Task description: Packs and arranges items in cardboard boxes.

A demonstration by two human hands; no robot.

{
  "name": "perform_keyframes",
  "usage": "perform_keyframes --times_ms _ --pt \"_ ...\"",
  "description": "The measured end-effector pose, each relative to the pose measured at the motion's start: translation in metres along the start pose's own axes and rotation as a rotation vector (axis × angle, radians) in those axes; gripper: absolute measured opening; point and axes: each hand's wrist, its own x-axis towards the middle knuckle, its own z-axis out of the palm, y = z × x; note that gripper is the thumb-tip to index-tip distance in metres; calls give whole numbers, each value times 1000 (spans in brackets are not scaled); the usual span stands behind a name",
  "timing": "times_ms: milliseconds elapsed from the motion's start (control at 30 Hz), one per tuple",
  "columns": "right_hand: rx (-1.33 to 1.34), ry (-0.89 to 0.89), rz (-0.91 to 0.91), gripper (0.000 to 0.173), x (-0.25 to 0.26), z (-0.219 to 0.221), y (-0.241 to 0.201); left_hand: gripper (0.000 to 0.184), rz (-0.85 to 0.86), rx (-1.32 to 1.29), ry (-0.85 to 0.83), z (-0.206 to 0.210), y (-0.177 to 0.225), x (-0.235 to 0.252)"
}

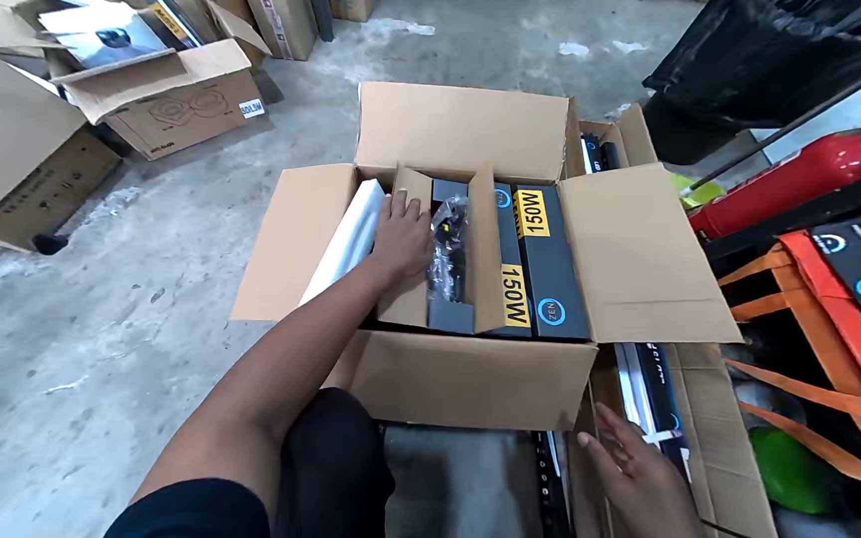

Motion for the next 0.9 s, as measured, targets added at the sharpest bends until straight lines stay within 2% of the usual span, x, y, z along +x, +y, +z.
perform_keyframes --times_ms 100,167,233,300,367,400,500,533,600,667,733,900 --pt "-3 -3 0 56 0 3 -1 54 140 224 -129 10 6 -2" --pt "-7 12 -9 56 -1 5 0 52 270 260 -201 1 18 5" --pt "-3 15 -2 56 -1 6 1 52 377 309 -351 -7 31 9" --pt "-5 26 -2 56 0 6 3 55 357 413 -601 -2 47 7" --pt "-8 40 -2 55 3 5 7 49 303 378 -723 22 57 2" --pt "-9 48 2 55 5 4 8 50 268 309 -738 36 62 1" --pt "-16 43 34 55 8 -1 6 69 62 46 -724 49 84 -4" --pt "-15 34 39 55 8 -2 5 75 -23 -95 -680 51 89 -7" --pt "-20 14 46 53 7 -2 3 101 -150 -451 -564 68 94 -11" --pt "-38 -20 47 52 6 -1 2 110 -198 -723 -493 89 96 -14" --pt "-51 -51 38 52 7 1 2 109 -176 -720 -510 90 97 -16" --pt "-62 -73 58 52 7 4 3 106 -83 -493 -526 74 98 -21"
